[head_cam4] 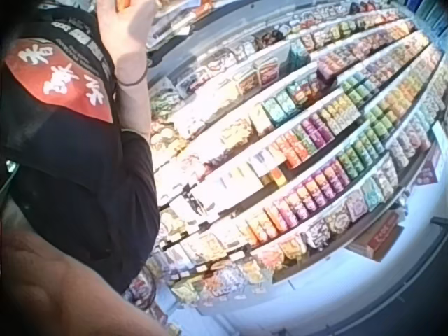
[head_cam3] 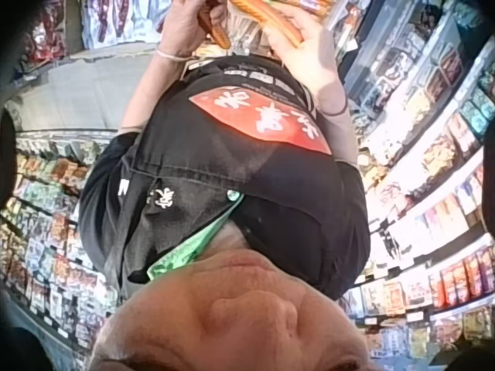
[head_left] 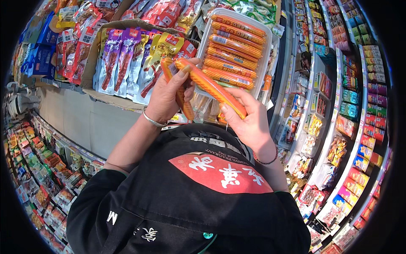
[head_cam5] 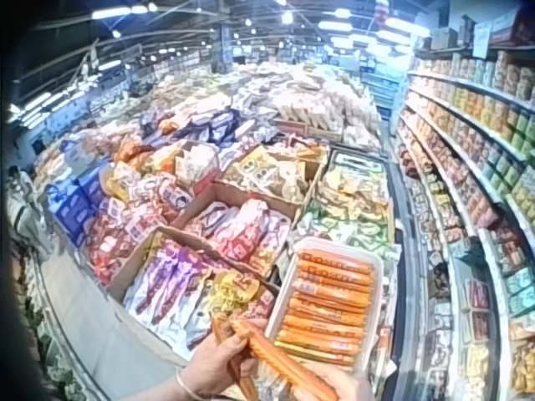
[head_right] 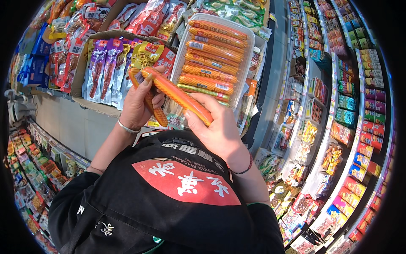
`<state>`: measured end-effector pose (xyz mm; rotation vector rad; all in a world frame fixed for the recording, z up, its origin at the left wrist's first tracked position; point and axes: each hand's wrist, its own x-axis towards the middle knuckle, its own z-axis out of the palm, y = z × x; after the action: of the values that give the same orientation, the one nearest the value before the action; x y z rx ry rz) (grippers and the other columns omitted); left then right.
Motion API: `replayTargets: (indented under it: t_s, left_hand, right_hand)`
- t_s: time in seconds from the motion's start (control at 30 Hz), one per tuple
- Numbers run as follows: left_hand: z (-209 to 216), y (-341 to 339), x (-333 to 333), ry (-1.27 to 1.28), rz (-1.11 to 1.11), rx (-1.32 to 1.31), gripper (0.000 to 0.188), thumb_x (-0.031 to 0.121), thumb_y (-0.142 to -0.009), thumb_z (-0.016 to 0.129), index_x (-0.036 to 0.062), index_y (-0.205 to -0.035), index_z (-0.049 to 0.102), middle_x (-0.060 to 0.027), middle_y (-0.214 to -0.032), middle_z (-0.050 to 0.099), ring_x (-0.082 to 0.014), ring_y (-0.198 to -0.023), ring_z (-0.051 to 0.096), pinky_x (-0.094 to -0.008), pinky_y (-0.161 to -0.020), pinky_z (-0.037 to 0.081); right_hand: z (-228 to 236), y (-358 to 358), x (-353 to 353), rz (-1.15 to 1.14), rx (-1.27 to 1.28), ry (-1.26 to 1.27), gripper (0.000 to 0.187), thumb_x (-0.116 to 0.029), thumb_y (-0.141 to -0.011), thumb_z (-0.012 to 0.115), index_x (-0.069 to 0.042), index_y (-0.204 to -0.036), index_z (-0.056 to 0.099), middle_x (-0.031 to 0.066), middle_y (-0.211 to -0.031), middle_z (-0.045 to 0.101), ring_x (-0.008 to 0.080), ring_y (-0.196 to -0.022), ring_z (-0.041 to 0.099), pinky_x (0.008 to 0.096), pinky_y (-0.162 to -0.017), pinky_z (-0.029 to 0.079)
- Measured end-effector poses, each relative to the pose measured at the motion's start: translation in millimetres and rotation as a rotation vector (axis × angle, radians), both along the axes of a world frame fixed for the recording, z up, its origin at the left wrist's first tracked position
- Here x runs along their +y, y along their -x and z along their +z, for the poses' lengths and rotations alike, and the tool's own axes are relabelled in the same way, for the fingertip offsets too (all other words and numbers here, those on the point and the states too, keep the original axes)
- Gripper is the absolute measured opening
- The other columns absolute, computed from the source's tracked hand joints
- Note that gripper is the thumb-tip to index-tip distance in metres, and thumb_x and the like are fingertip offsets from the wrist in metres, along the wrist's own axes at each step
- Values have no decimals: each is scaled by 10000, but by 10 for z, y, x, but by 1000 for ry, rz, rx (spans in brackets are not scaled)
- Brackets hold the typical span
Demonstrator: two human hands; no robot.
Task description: The person carries a white tray of packaged snack sticks through a store aisle, places it on a shelf, then repeatedly picks up individual snack sticks to inspect them before returning them to the tray. The person handles the snack sticks one at a time and in small groups, turning them over in their hands.
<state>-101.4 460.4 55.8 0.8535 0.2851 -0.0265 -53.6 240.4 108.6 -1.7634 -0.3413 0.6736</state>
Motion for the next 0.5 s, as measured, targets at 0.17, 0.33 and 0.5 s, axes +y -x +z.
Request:
replayTargets:
  t_s: [0.17,0.33,0.5]
  left_hand:
    - [31,3,-9,21,1,-1,534,346,-1021,588,1,-1410,469,-45,-948,572,-84,-644,468,-231,-581,390]
    - [73,1,-42,42,17,10,517,333,-1031,569,-2,-1412,466,-44,-949,578,-84,-640,459,-233,-576,382]
    - [68,4,-53,65,16,6,501,328,-1035,561,4,-1407,476,-46,-959,588,-81,-643,454,-233,-574,379]
  right_hand:
    - [-14,43,21,-19,-56,6,393,-130,-903,726,21,-1247,611,131,-1029,737,141,-935,701,293,-827,545]
    - [-48,72,47,-36,-81,-22,388,-128,-898,729,13,-1239,611,141,-1028,737,157,-935,714,298,-823,550]
    - [-59,92,71,-32,-79,-39,391,-126,-897,730,8,-1241,600,142,-1021,735,164,-922,715,305,-815,551]
